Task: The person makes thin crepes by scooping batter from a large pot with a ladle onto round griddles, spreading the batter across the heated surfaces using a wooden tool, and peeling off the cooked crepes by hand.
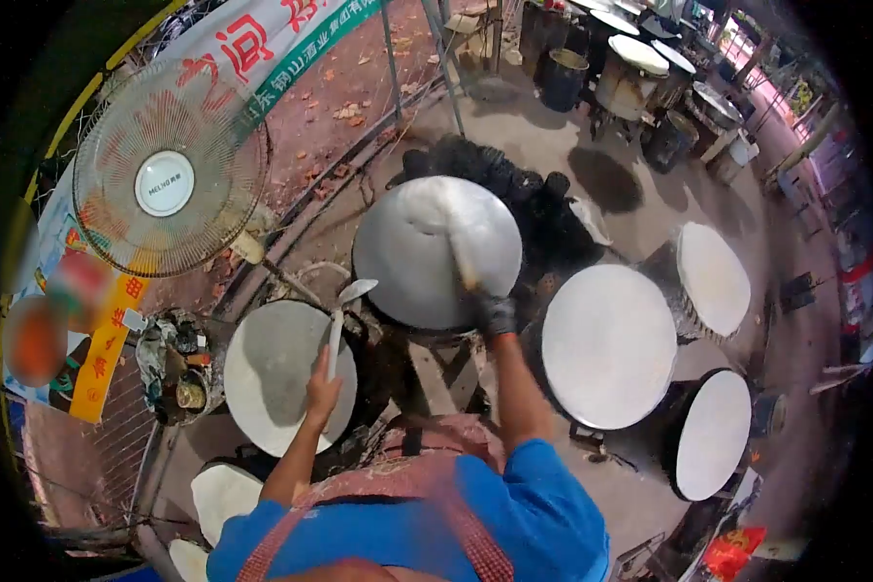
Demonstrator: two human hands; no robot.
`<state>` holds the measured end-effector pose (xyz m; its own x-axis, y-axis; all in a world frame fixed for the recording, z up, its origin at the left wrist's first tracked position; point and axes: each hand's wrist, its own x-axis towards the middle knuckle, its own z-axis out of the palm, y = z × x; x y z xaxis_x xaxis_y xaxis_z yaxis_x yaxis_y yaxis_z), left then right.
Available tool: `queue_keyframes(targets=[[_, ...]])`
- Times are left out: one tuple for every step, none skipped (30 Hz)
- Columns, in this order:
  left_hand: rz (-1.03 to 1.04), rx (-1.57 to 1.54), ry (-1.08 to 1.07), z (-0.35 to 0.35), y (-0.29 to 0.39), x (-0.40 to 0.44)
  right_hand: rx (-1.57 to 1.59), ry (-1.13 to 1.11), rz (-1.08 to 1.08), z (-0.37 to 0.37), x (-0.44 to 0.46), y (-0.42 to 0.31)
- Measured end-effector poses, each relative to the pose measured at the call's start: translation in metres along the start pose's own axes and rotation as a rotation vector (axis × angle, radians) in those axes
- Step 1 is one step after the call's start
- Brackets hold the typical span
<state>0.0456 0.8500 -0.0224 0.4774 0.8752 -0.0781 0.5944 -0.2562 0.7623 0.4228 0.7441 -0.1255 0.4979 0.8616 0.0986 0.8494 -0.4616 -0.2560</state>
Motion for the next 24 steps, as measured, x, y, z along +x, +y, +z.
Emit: queue_keyframes(targets=[[0.017, -0.028, 0.024, 0.009, -0.015, 0.002, 0.448, -0.047, 0.414, -0.015, 0.012, -0.039], [0.053, -0.006, 0.05, 0.015, -0.02, -0.003, 0.67, -0.096, 0.169, 0.09, 0.027, 0.004], [0.092, 0.021, 0.085, 0.02, -0.022, -0.002, 0.887, -0.152, 0.19, 0.077, 0.027, 0.024], [0.132, 0.058, 0.123, 0.022, -0.022, -0.001, 1.065, -0.191, 0.32, 0.021, 0.023, 0.018], [0.098, 0.034, 0.11, 0.025, -0.028, -0.002, 1.251, -0.206, 0.467, -0.047, 0.019, 0.006], [0.064, 0.01, 0.097, 0.028, -0.033, -0.003, 1.42, -0.198, 0.623, -0.116, 0.015, -0.006], [0.029, -0.013, 0.084, 0.029, -0.035, -0.003, 1.441, -0.158, 0.623, -0.108, 0.018, -0.001], [0.047, -0.006, 0.109, 0.035, -0.036, -0.005, 1.461, -0.119, 0.621, -0.099, 0.022, 0.004], [0.065, 0.002, 0.133, 0.039, -0.032, -0.007, 1.48, -0.08, 0.619, -0.09, 0.025, 0.009], [0.044, -0.009, 0.141, 0.04, -0.021, -0.01, 1.262, -0.153, 0.472, -0.027, 0.035, 0.021], [0.011, -0.034, 0.131, 0.043, -0.016, -0.009, 1.036, -0.219, 0.324, 0.005, 0.046, 0.029], [-0.022, -0.059, 0.122, 0.047, -0.011, -0.009, 1.099, -0.232, 0.221, -0.016, 0.041, 0.029], [-0.071, -0.091, 0.097, 0.047, -0.012, -0.011, 1.166, -0.25, 0.118, -0.043, 0.036, 0.026], [0.003, -0.013, 0.137, 0.047, -0.014, -0.014, 1.42, -0.222, 0.272, -0.047, 0.033, 0.032], [0.075, 0.067, 0.182, 0.047, -0.016, -0.018, 1.39, -0.498, 0.453, -0.123, 0.037, 0.028], [-0.044, 0.009, 0.175, 0.045, 0.004, -0.019, 1.244, -0.35, 0.34, -0.066, 0.057, 0.068], [-0.163, -0.048, 0.172, 0.044, 0.023, -0.02, 1.342, -0.323, 0.519, -0.08, 0.073, 0.07], [-0.237, -0.137, 0.176, 0.052, 0.002, -0.026, 1.326, -0.321, 0.487, -0.079, 0.076, 0.068], [-0.308, -0.226, 0.181, 0.057, -0.009, -0.029, 1.311, -0.318, 0.456, -0.078, 0.079, 0.067], [-0.296, -0.265, 0.227, 0.062, -0.017, -0.034, 1.194, -0.319, 0.198, -0.053, 0.077, 0.063], [-0.282, -0.303, 0.272, 0.058, 0.005, -0.035, 1.157, -0.365, 0.114, -0.052, 0.071, 0.059], [-0.319, -0.358, 0.269, 0.058, 0.007, -0.043, 1.121, -0.406, 0.029, -0.051, 0.064, 0.055], [-0.356, -0.414, 0.268, 0.057, 0.004, -0.054, 1.092, -0.45, -0.025, -0.053, 0.053, 0.058], [-0.385, -0.408, 0.268, 0.054, 0.012, -0.058, 1.076, -0.484, -0.036, -0.06, 0.048, 0.07]])
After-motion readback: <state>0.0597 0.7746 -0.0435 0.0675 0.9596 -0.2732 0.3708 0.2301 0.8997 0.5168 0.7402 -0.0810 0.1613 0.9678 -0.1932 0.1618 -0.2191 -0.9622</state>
